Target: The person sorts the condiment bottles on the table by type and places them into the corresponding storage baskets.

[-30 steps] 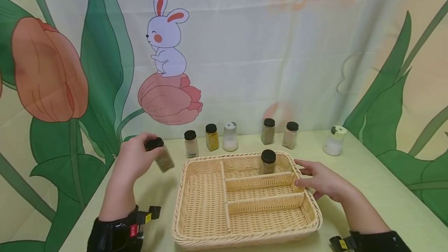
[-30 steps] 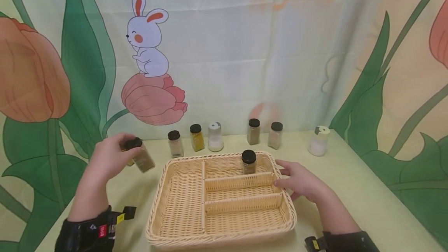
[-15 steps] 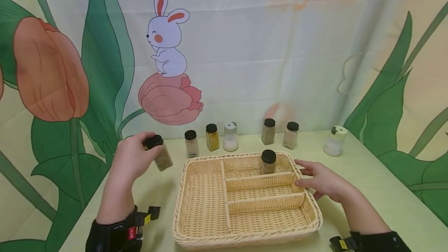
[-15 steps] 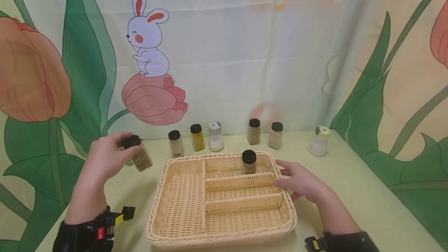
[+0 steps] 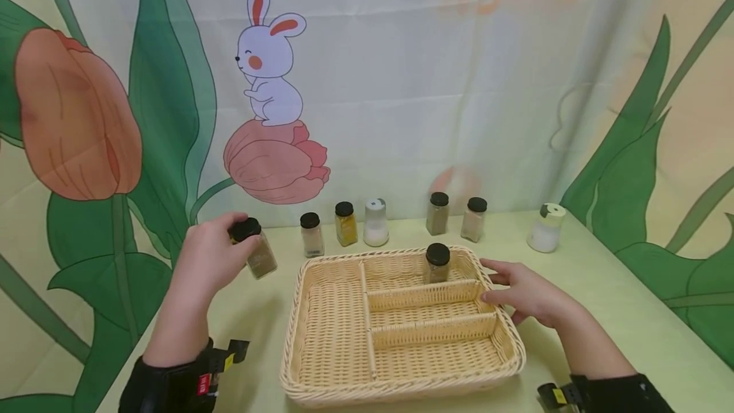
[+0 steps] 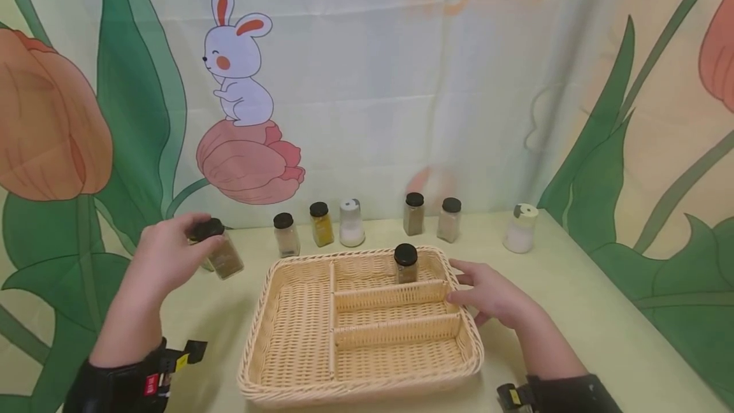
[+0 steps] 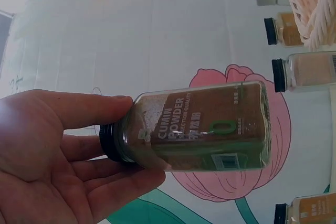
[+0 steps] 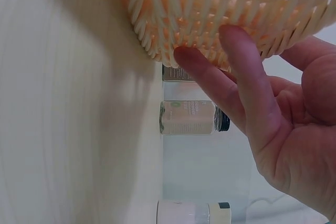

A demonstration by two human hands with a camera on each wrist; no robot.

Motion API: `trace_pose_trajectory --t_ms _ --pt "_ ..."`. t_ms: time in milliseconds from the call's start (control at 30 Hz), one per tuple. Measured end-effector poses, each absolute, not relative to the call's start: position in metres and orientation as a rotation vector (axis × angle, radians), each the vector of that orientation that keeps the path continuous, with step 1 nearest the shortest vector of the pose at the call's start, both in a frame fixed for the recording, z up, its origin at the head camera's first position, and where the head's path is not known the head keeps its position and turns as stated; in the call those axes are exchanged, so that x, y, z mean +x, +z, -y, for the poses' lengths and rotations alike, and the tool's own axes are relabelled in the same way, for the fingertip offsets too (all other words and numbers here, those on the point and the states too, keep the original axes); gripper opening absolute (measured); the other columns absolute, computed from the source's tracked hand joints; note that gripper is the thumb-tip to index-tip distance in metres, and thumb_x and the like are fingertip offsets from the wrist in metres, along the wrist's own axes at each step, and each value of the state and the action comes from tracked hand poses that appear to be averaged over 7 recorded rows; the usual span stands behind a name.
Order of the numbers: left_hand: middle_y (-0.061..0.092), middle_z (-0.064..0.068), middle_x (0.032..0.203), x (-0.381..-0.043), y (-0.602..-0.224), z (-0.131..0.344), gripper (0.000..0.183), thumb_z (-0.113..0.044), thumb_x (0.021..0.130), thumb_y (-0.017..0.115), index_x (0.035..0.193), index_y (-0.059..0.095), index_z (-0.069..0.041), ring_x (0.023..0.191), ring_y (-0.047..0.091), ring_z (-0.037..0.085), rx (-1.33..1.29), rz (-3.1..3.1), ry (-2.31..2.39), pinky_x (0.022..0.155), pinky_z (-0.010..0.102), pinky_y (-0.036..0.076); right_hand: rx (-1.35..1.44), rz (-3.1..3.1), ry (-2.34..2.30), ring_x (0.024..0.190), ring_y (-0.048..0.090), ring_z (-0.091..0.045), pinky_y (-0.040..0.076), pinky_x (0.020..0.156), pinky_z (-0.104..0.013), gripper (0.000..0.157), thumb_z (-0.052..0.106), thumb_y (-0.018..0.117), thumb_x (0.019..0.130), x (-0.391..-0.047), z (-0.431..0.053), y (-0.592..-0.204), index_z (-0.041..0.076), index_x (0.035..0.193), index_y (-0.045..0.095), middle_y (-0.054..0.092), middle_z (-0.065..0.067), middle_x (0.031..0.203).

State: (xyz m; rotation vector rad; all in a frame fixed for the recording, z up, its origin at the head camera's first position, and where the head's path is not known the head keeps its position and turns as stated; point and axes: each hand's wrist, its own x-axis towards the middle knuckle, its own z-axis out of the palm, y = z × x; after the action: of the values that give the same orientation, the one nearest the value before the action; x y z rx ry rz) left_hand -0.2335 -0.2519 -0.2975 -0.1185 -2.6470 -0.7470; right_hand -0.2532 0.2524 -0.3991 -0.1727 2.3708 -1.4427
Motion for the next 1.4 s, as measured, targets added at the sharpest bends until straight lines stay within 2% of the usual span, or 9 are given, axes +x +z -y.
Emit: trace_pose_trajectory --t_ms 133,233,267,367,467,800,1067,1233,1400 --pt "0.071 0.017 0.087 -0.237 -0.29 0.25 0.049 -0.024 0.094 0.071 0.135 0.061 0.003 0.076 0.065 0.03 -0.17 2.679 -0.715 0.064 0.043 0.058 -0.19 -2.357 -1.457 0.112 0.066 -0.034 0.061 0.058 -0.051 0.085 0.015 0.073 0.094 -0.253 -0.253 -0.4 0.0 0.16 0.021 0.039 -0.036 0.15" --pt "0.07 0.014 0.085 -0.241 -0.284 0.248 0.052 -0.026 0.094 0.071 0.136 0.06 0.002 0.073 0.064 0.027 -0.197 2.707 -0.714 0.061 0.038 0.057 -0.205 -2.353 -1.461 0.112 0.066 -0.035 0.061 0.058 -0.052 0.086 0.014 0.072 0.095 -0.252 -0.255 -0.4 -0.001 0.16 0.02 0.038 -0.037 0.15" --pt "0.07 0.015 0.086 -0.242 -0.282 0.247 0.053 -0.026 0.094 0.07 0.137 0.059 0.002 0.073 0.063 0.027 -0.199 2.719 -0.716 0.061 0.037 0.056 -0.211 -2.352 -1.458 0.113 0.065 -0.036 0.061 0.058 -0.052 0.086 0.014 0.072 0.095 -0.252 -0.255 -0.4 -0.002 0.16 0.019 0.038 -0.037 0.15" --pt "0.071 0.021 0.104 -0.243 -0.277 0.244 0.054 -0.026 0.095 0.071 0.139 0.057 0.002 0.081 0.066 0.03 -0.227 2.735 -0.717 0.063 0.039 0.06 -0.191 -2.36 -1.452 0.112 0.066 -0.034 0.061 0.059 -0.052 0.085 0.015 0.073 0.094 -0.253 -0.254 -0.4 -0.001 0.16 0.021 0.039 -0.036 0.15" --pt "0.07 0.023 0.111 -0.245 -0.273 0.24 0.052 -0.024 0.095 0.071 0.139 0.058 -0.001 0.085 0.065 0.032 -0.268 2.743 -0.71 0.065 0.04 0.06 -0.176 -2.358 -1.452 0.111 0.066 -0.033 0.061 0.059 -0.051 0.085 0.015 0.074 0.094 -0.254 -0.254 -0.4 0.0 0.16 0.022 0.04 -0.036 0.15" --pt "0.069 0.016 0.106 -0.252 -0.257 0.223 0.041 -0.025 0.092 0.073 0.128 0.068 -0.007 0.091 0.062 0.031 -0.359 2.731 -0.615 0.069 0.043 0.056 -0.167 -2.358 -1.453 0.11 0.067 -0.033 0.061 0.059 -0.051 0.085 0.015 0.074 0.093 -0.253 -0.252 -0.399 0.001 0.16 0.023 0.042 -0.035 0.149" --pt "0.068 0.014 0.105 -0.26 -0.249 0.197 0.036 -0.022 0.091 0.074 0.121 0.069 -0.004 0.088 0.062 0.031 -0.414 2.734 -0.638 0.07 0.042 0.058 -0.164 -2.374 -1.435 0.112 0.066 -0.034 0.061 0.06 -0.051 0.085 0.015 0.074 0.093 -0.253 -0.253 -0.398 0.001 0.16 0.023 0.041 -0.035 0.15" --pt "0.068 0.012 0.107 -0.265 -0.247 0.176 0.036 -0.021 0.091 0.073 0.123 0.069 -0.006 0.088 0.063 0.029 -0.412 2.764 -0.666 0.071 0.039 0.061 -0.198 -2.386 -1.417 0.113 0.065 -0.036 0.061 0.059 -0.05 0.086 0.016 0.073 0.094 -0.252 -0.255 -0.397 -0.001 0.16 0.021 0.039 -0.037 0.15" --pt "0.068 0.013 0.113 -0.27 -0.243 0.151 0.043 -0.023 0.09 0.073 0.129 0.066 -0.005 0.089 0.065 0.028 -0.421 2.806 -0.65 0.072 0.038 0.062 -0.179 -2.377 -1.435 0.114 0.065 -0.036 0.061 0.06 -0.05 0.085 0.016 0.074 0.093 -0.253 -0.254 -0.399 0.001 0.16 0.023 0.04 -0.035 0.15"
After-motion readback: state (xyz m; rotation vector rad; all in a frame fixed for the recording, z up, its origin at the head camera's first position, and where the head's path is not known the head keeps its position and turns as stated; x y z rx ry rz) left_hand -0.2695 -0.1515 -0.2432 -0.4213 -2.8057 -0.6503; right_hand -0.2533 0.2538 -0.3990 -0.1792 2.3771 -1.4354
